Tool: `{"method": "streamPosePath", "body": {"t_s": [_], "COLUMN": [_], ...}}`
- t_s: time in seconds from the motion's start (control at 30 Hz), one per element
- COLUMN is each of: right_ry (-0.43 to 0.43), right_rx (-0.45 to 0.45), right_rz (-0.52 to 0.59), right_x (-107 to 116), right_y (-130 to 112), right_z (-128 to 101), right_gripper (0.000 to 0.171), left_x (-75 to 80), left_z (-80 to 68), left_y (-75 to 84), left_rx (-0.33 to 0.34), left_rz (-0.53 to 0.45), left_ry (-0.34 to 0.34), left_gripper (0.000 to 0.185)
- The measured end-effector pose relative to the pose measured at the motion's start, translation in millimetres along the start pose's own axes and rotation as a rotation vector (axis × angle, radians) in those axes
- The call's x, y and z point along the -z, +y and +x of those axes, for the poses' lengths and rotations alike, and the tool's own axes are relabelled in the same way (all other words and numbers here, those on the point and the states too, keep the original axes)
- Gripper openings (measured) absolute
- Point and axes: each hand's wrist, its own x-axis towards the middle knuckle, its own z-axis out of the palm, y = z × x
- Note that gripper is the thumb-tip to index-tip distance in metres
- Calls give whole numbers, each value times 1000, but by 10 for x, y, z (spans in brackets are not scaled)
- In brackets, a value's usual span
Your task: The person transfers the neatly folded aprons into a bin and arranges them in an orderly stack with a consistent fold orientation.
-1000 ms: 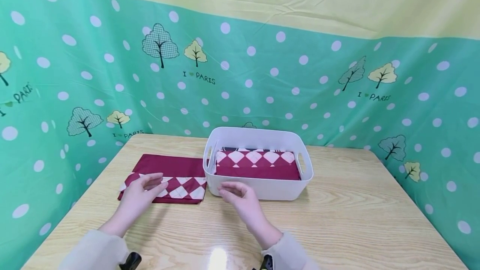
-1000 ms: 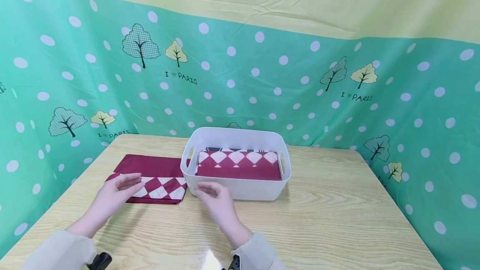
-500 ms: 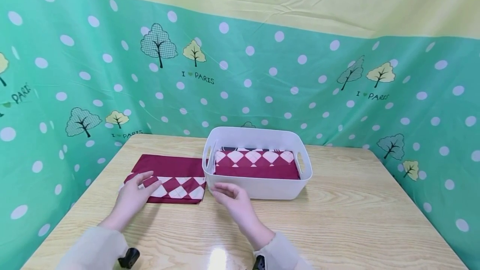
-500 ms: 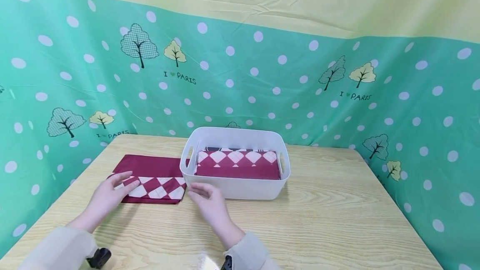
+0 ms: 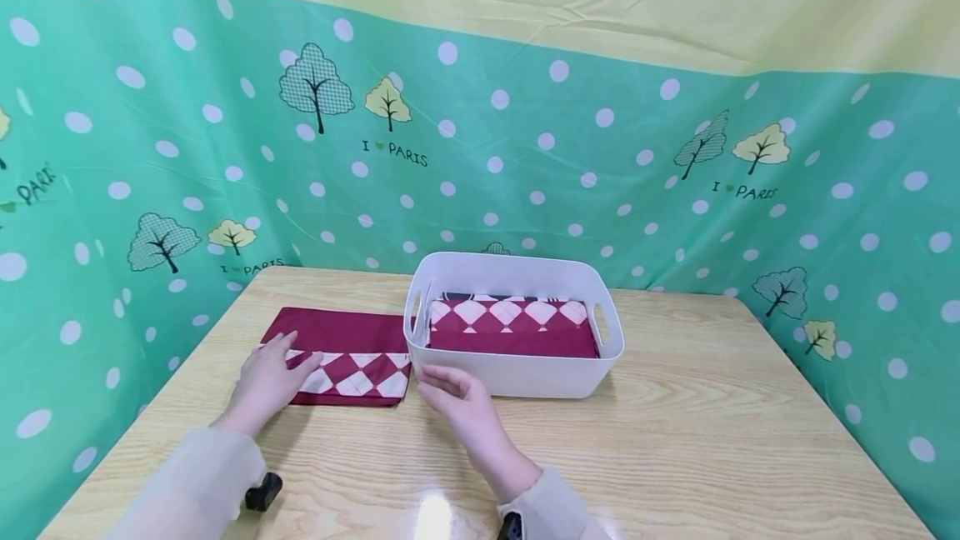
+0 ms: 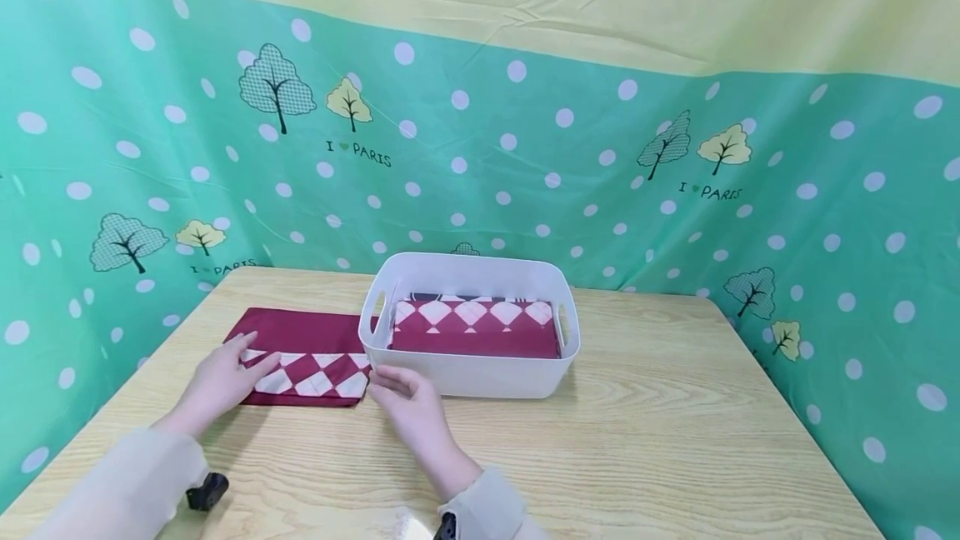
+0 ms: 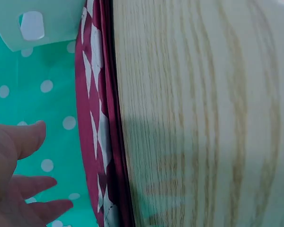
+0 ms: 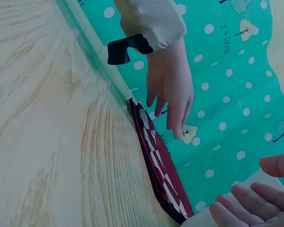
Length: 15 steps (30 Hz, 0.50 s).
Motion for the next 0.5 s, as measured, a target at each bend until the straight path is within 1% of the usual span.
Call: {"method": "streamPosePath", "body": {"t_s": [0.13, 0.27, 0.37, 0.5], "right_ry": [-5, -12, -17, -26], "right_rx": [-9, -20, -25, -22], "right_rz": [15, 32, 48, 80], "right_x": [-5, -13, -18, -14], "right_y": [13, 37, 58, 76], "right_z": [-2, 0, 1, -5], "right_gripper": [40, 41, 42, 43], "left_x": [-15, -12, -16, -17], "left_z": [62, 84, 88, 88], "left_y": [14, 33, 32, -1], "left_rx": [37, 103, 125, 146], "left_rz": [55, 53, 55, 51], "left_ry": [-53, -111, -130, -149], "left_gripper": [88, 100, 105, 107]}}
